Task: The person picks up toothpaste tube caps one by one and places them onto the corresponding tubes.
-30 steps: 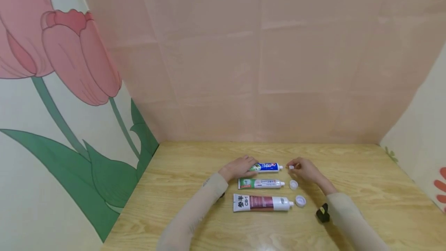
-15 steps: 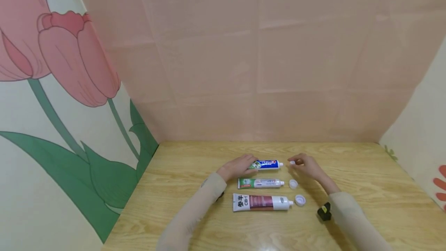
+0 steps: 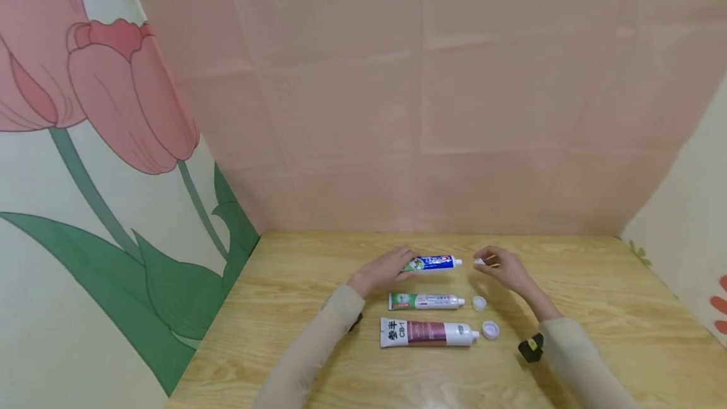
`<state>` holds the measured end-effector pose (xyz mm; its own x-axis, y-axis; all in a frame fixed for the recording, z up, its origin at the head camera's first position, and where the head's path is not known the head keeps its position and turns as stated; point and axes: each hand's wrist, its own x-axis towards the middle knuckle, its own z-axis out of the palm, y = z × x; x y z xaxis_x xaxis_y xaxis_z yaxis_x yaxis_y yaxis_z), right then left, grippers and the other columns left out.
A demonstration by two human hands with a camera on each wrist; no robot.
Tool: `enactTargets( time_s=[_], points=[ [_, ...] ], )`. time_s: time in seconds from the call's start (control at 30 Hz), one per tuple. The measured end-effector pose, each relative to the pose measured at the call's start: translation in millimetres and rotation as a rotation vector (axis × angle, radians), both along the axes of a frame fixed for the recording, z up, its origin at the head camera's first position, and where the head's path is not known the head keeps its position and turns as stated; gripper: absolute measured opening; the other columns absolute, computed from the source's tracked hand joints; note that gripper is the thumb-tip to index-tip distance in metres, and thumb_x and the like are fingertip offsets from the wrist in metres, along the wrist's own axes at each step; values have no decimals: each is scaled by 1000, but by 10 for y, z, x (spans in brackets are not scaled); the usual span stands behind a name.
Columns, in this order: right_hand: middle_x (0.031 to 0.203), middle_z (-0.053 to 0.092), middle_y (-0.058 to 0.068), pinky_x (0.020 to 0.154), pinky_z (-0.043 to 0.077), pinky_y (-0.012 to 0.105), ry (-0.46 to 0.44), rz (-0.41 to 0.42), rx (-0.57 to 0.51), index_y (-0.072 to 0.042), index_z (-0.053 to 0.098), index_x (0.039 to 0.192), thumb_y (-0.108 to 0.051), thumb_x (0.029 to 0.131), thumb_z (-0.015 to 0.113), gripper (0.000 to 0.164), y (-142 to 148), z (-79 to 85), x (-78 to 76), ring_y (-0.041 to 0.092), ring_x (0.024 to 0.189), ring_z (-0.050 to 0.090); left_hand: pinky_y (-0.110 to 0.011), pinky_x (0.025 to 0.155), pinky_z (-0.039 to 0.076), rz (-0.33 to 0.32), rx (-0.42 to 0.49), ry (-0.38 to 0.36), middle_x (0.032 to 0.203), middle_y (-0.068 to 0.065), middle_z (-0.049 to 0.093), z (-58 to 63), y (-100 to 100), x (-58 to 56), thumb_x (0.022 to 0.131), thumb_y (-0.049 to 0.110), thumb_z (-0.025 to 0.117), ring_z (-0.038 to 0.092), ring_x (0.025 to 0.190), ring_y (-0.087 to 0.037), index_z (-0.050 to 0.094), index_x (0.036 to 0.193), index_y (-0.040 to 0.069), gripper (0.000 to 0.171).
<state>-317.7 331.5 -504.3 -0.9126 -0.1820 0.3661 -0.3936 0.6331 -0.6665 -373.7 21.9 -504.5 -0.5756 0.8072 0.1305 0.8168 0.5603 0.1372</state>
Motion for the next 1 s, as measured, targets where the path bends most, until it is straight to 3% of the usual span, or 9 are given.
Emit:
enactTargets(
  time_s=[0.37,0.6,0.83,1.0],
  points=[
    [89,64,16,65,52,20,78,-22,-55,1,60,103,-5,80,71,26,-53,110,134,14,77,62,-27,107,32,-33,45,82,132,-2,49,86,-76,61,97,42,42,43,123,-12,39,139,14,51],
    [92,64,14,66,52,19,83,-42,-44,1,61,101,-10,81,71,25,-77,163,185,9,78,61,-26,107,32,-37,37,142,130,0,49,144,-107,119,98,44,37,44,121,-12,39,138,14,51],
    [95,67,12,69,51,17,71,-54,-41,-4,64,105,-18,86,66,23,-96,222,259,6,81,58,-26,105,35,-40,120,157,128,2,50,170,-125,159,97,41,44,46,118,-10,39,138,16,49],
    [99,66,18,69,50,16,77,-30,-53,1,64,109,-10,87,65,25,-81,233,272,7,83,60,-24,103,36,-62,166,195,125,2,52,216,-146,187,95,38,49,47,115,-9,41,137,15,49]
  ],
)
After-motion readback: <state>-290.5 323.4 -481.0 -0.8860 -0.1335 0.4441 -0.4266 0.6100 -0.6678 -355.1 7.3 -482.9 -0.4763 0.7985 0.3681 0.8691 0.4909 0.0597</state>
